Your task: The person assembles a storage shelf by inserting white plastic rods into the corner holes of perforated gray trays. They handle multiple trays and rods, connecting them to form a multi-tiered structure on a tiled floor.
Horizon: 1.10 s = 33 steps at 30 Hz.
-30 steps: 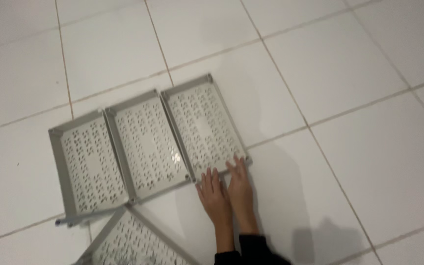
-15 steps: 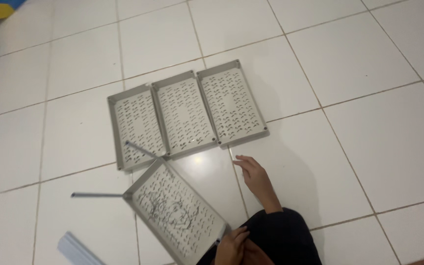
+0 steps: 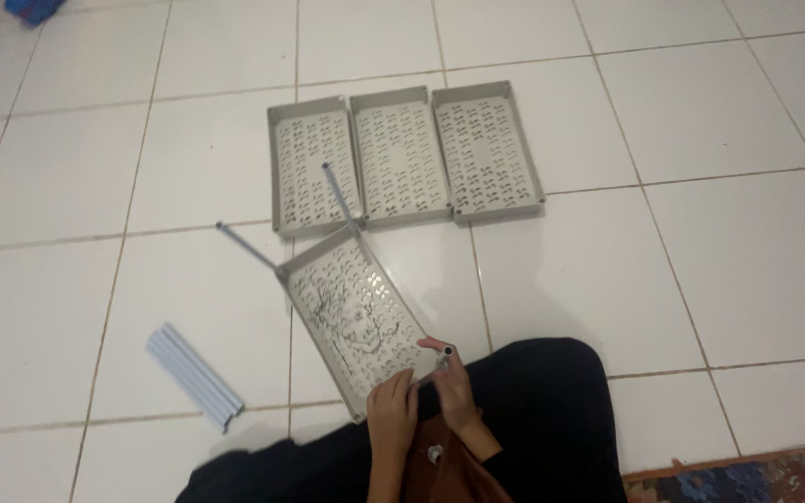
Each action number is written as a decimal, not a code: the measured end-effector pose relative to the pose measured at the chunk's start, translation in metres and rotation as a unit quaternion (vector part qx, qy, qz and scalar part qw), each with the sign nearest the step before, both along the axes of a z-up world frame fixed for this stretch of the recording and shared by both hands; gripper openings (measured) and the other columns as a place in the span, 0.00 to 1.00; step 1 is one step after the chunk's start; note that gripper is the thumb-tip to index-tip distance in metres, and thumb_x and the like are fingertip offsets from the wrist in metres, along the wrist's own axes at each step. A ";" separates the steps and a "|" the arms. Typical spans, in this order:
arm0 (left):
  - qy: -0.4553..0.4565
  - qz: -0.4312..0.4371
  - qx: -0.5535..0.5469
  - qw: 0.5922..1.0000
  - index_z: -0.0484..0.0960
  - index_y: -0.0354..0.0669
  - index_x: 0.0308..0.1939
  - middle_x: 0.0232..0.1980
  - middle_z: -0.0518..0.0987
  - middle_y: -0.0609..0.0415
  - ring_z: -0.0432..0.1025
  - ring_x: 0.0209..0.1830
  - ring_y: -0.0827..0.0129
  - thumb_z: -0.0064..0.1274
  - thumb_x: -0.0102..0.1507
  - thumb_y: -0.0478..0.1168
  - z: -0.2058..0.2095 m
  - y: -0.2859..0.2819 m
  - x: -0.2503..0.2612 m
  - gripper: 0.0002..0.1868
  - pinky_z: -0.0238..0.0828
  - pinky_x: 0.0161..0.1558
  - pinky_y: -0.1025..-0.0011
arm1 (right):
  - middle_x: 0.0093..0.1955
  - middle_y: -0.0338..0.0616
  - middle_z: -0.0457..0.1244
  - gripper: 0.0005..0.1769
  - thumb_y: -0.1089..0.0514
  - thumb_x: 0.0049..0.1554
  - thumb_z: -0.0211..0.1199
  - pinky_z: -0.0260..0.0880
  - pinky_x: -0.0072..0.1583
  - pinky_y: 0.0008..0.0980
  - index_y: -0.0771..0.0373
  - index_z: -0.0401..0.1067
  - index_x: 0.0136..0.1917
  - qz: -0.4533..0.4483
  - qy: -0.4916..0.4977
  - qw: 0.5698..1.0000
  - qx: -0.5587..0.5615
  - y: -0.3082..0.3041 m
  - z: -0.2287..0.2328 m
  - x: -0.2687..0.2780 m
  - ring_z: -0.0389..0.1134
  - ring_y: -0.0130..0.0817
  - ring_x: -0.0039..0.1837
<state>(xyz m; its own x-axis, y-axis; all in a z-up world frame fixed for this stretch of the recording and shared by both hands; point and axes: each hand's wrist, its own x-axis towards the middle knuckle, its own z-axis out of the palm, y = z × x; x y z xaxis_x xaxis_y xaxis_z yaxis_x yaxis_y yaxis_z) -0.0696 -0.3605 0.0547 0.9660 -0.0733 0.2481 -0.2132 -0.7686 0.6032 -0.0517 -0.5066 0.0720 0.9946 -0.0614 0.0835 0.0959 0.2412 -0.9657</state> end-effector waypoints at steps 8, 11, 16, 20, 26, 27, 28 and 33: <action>-0.008 0.012 0.028 1.000 0.87 0.38 0.56 0.51 0.87 0.50 0.80 0.55 0.57 0.58 0.68 0.36 0.001 -0.003 -0.009 0.13 0.69 0.69 0.51 | 0.50 0.46 0.76 0.08 0.58 0.65 0.69 0.77 0.57 0.33 0.66 0.77 0.52 0.005 0.081 0.965 -0.249 0.030 -0.012 -0.015 0.78 0.35 0.54; -0.028 -0.007 -0.037 0.999 0.88 0.39 0.55 0.49 0.88 0.52 0.81 0.53 0.59 0.59 0.67 0.38 0.008 -0.010 -0.013 0.14 0.68 0.66 0.51 | 0.44 0.45 0.73 0.08 0.59 0.64 0.69 0.76 0.52 0.32 0.66 0.75 0.48 0.006 0.084 0.966 -0.244 0.024 -0.019 -0.019 0.75 0.33 0.48; -0.009 0.014 -0.027 0.999 0.88 0.41 0.46 0.42 0.85 0.54 0.79 0.45 0.61 0.58 0.68 0.36 0.016 -0.020 -0.007 0.06 0.67 0.53 0.58 | 0.36 0.39 0.66 0.19 0.58 0.65 0.70 0.71 0.45 0.28 0.65 0.64 0.39 -0.017 0.083 0.979 -0.186 0.026 -0.021 -0.016 0.70 0.23 0.45; -0.005 0.006 0.031 0.999 0.86 0.44 0.39 0.37 0.83 0.55 0.77 0.42 0.61 0.58 0.69 0.36 0.019 -0.030 -0.001 0.05 0.65 0.51 0.58 | 0.26 0.36 0.58 0.28 0.58 0.65 0.71 0.57 0.36 0.31 0.66 0.61 0.30 -0.054 0.168 0.962 -0.206 0.024 -0.016 -0.009 0.56 0.21 0.34; -0.011 0.013 0.004 1.000 0.88 0.42 0.43 0.43 0.85 0.55 0.78 0.47 0.60 0.58 0.66 0.35 0.019 -0.036 -0.004 0.05 0.65 0.55 0.54 | 0.24 0.35 0.56 0.28 0.62 0.64 0.68 0.54 0.35 0.32 0.66 0.60 0.26 -0.074 0.158 0.967 -0.187 0.022 -0.025 -0.003 0.54 0.20 0.32; -0.009 0.013 -0.004 1.000 0.88 0.42 0.44 0.44 0.85 0.55 0.78 0.47 0.60 0.58 0.66 0.35 0.018 -0.037 -0.004 0.05 0.65 0.55 0.54 | 0.24 0.35 0.55 0.28 0.62 0.64 0.68 0.54 0.35 0.32 0.67 0.60 0.26 -0.073 0.151 0.967 -0.194 0.021 -0.025 -0.003 0.54 0.20 0.32; -0.008 0.014 -0.013 1.000 0.88 0.42 0.44 0.44 0.86 0.55 0.79 0.47 0.60 0.58 0.66 0.36 0.017 -0.038 -0.004 0.05 0.65 0.55 0.54 | 0.25 0.35 0.55 0.27 0.63 0.64 0.67 0.54 0.35 0.32 0.67 0.60 0.26 -0.071 0.137 0.970 -0.189 0.019 -0.026 -0.003 0.54 0.20 0.32; 0.006 0.012 -0.006 1.000 0.88 0.43 0.49 0.49 0.87 0.56 0.79 0.50 0.62 0.59 0.68 0.37 0.003 -0.038 -0.005 0.07 0.65 0.55 0.55 | 0.26 0.34 0.57 0.21 0.66 0.62 0.64 0.55 0.34 0.31 0.68 0.62 0.29 -0.066 0.008 0.984 -0.167 -0.003 -0.024 -0.007 0.55 0.19 0.32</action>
<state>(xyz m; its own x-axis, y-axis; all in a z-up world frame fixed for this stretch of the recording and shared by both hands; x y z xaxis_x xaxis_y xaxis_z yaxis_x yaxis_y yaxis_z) -0.0742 -0.3988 0.0580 0.9703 -0.0479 0.2371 -0.1880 -0.7657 0.6151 -0.0584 -0.5092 0.0482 0.9810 -0.1625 0.1061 0.0898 -0.1041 -0.9905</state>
